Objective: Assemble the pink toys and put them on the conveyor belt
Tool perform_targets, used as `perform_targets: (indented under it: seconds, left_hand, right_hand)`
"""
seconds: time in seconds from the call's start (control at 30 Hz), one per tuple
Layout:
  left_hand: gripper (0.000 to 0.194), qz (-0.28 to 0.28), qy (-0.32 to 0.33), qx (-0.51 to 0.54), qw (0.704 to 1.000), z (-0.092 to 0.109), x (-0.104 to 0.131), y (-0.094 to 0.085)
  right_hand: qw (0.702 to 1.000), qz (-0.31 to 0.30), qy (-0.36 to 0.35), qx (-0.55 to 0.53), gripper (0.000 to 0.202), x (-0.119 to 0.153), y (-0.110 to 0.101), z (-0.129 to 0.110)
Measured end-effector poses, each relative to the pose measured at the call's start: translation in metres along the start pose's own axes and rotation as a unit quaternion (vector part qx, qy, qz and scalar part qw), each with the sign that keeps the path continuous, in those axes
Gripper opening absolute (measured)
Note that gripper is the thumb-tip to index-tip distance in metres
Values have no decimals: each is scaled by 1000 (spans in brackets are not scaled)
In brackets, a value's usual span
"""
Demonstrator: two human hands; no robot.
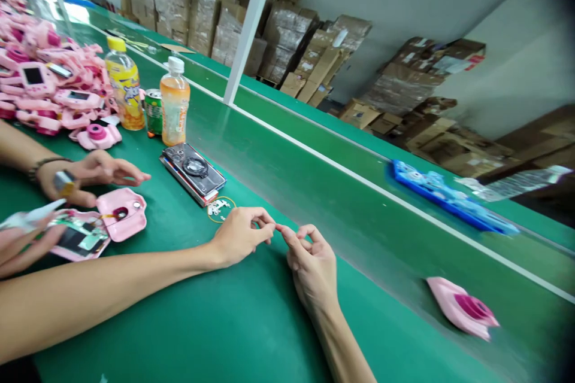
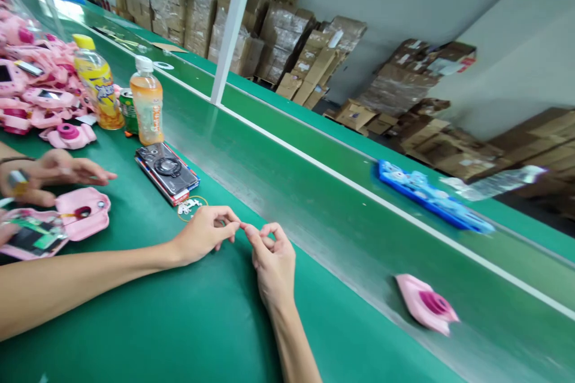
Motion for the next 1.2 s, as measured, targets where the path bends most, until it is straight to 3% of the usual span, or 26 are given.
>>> perform_targets:
  seconds: [0.17, 0.27, 0.33, 0.4, 0.47, 0.53, 0.57, 0.63, 0.67, 0.73, 0.8, 0.87, 0.97, 1.03, 1.1, 1.13, 1.2]
  left_hand:
    - [10, 19, -4, -42, 999, -4, -5, -2]
    - [5, 49, -1, -60, 997, 4, -2, -1]
    - [10, 66, 2, -63, 996, 19, 15, -5]
    - [17, 66, 28, -70, 995, 39, 50, -18]
    - [21, 53, 100, -115, 987, 60, 102, -44]
    - [29, 102, 172, -206, 958, 71, 159, -86]
    - [34, 156, 166, -250, 941, 72, 184, -113]
    - [41, 315, 61, -325, 890, 65, 220, -173]
    - [39, 349, 14, -364, 864, 61, 229, -198]
    - [27, 349, -57, -441, 825, 56, 227, -235]
    - [33, 310, -121, -530, 780, 53, 210, -252]
    - [41, 262, -164, -601, 737, 52, 189, -253]
    - [38, 228, -177, -636, 716, 50, 172, -237]
    - [34, 230, -173, -633, 719, 50, 173, -222]
    - [28, 224, -160, -626, 730, 48, 179, -203]
    - [25, 216, -146, -613, 746, 47, 182, -191]
    - [23, 188, -106, -545, 810, 43, 185, -163]
  right_hand:
    - [1000, -8, 3, 2, 60, -1, 1, 0]
    - [1000, -2, -10, -14, 61, -3, 0, -1]
    - [1000, 3, -22, -19, 62, -5, -4, -3]
    - [999, 8, -33, 7, 60, -3, -6, -5]
    - [997, 4, -42, 69, 57, 4, -1, -7]
    - [989, -25, -46, 136, 56, 19, 18, -6]
    - [983, -54, -48, 167, 57, 28, 34, -5]
    - [965, -127, -60, 222, 60, 49, 79, -2]
    - [952, -164, -72, 248, 61, 59, 105, -1]
    - [922, -224, -98, 300, 59, 74, 157, -1]
    - [904, -251, -116, 327, 58, 79, 198, -2]
    - [902, -265, -119, 319, 58, 77, 223, -4]
    - [907, -285, -107, 291, 60, 72, 223, -1]
    - [910, -284, -88, 288, 61, 75, 200, 5]
    - [916, -266, -61, 295, 60, 86, 164, 10]
    - [919, -252, -45, 299, 59, 94, 141, 11]
    - [925, -215, -25, 313, 58, 114, 94, 10]
Point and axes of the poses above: each hand's wrist, its own x-axis away from the middle knuckle, its own y-axis out of the palm, z = x × y, the point moved 3 cm from there along -x, towards the middle knuckle, and after that the axes turned 5 degrees about z, right-handed, at the moved point
